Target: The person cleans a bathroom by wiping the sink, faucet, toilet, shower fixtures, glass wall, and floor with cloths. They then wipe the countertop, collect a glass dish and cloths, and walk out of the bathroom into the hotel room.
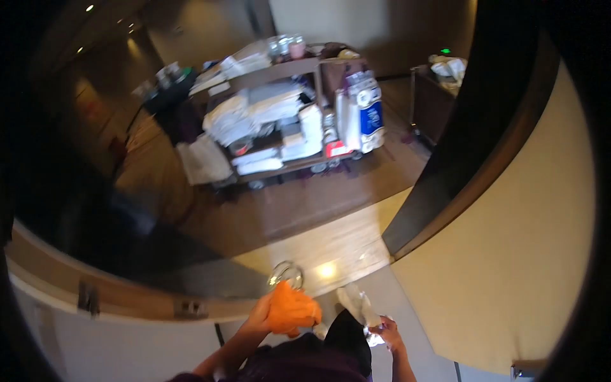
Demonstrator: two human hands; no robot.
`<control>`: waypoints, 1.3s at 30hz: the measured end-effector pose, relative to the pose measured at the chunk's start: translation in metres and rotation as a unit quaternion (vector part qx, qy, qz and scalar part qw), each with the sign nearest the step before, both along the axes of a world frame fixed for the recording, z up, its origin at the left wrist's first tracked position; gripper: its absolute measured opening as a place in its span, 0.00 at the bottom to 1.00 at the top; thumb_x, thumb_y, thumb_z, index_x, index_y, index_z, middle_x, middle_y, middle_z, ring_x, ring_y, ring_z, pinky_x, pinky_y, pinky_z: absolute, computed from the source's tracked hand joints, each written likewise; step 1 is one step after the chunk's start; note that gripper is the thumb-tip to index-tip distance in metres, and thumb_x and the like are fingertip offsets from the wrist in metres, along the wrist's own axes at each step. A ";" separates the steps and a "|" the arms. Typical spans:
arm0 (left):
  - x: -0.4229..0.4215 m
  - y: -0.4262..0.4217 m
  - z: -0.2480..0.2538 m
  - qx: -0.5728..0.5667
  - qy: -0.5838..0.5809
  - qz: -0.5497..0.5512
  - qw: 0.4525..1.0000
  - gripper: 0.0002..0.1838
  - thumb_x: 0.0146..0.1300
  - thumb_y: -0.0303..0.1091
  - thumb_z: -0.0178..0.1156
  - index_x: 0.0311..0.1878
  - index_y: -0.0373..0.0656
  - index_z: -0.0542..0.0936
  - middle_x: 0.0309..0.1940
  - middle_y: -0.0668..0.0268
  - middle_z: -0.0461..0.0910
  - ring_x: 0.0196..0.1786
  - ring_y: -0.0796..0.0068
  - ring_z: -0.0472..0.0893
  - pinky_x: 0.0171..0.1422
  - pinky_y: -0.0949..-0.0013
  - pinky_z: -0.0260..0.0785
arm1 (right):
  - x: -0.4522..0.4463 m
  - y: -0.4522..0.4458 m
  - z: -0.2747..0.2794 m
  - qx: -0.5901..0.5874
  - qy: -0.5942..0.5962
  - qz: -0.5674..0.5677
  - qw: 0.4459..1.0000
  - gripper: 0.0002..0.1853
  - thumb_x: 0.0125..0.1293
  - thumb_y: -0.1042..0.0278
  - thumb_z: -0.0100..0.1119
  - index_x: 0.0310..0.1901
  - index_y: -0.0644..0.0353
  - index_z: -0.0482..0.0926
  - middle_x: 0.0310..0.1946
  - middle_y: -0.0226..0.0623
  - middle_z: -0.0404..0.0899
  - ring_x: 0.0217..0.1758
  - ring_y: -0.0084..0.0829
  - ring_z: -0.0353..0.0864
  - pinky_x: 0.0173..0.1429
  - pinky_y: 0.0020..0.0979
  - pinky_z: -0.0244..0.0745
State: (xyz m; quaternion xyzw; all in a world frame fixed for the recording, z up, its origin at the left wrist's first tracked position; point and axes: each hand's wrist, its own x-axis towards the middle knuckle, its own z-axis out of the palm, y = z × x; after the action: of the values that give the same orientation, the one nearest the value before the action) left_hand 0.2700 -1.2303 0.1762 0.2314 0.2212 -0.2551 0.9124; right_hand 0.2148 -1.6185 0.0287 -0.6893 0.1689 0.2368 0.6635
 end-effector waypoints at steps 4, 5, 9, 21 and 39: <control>0.052 0.021 -0.023 -0.002 0.047 0.041 0.998 0.25 0.76 0.48 0.47 0.57 0.32 0.76 0.53 0.52 0.81 0.55 0.55 0.82 0.64 0.52 0.73 | 0.092 0.011 -0.030 -0.381 -0.199 0.140 0.892 0.24 0.45 0.45 0.74 0.46 0.42 0.89 0.65 0.31 0.72 0.71 0.46 0.55 0.71 0.54 0.50; 0.067 0.023 -0.024 0.003 0.051 0.053 0.997 0.25 0.76 0.47 0.48 0.57 0.32 0.76 0.53 0.51 0.82 0.55 0.54 0.82 0.64 0.51 0.73 | 0.120 0.023 -0.014 -0.407 -0.232 0.128 0.874 0.21 0.47 0.45 0.73 0.43 0.42 0.90 0.65 0.30 0.71 0.69 0.45 0.57 0.67 0.56 0.51; 0.127 0.010 0.005 0.067 0.077 0.075 0.992 0.24 0.71 0.47 0.56 0.55 0.33 0.76 0.50 0.50 0.82 0.52 0.53 0.83 0.57 0.53 0.78 | 0.244 0.043 -0.055 -0.431 -0.215 0.020 0.876 0.19 0.52 0.45 0.70 0.39 0.50 0.89 0.42 0.42 0.82 0.50 0.44 0.79 0.54 0.43 0.74; 0.335 -0.035 0.056 0.122 0.058 0.029 0.990 0.22 0.70 0.47 0.58 0.60 0.43 0.73 0.48 0.58 0.80 0.48 0.63 0.80 0.54 0.60 0.74 | 0.797 -0.076 0.197 -0.459 -0.211 -0.402 0.764 0.22 0.66 0.58 0.59 0.55 0.66 0.75 0.58 0.56 0.74 0.61 0.53 0.74 0.65 0.46 0.70; 0.349 -0.011 0.022 0.125 -0.007 0.171 0.977 0.24 0.73 0.48 0.52 0.57 0.34 0.71 0.49 0.52 0.80 0.48 0.57 0.83 0.54 0.58 0.78 | 0.639 0.102 -0.075 -0.228 -0.147 0.684 0.678 0.29 0.56 0.56 0.70 0.60 0.55 0.76 0.49 0.45 0.83 0.51 0.42 0.82 0.55 0.41 0.77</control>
State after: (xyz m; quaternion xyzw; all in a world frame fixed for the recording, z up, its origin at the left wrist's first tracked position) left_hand 0.6194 -1.2408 0.1979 0.3041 0.2807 -0.0644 0.9081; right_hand 0.8542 -1.5168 -0.0458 -0.7685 -0.4004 0.4743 0.1555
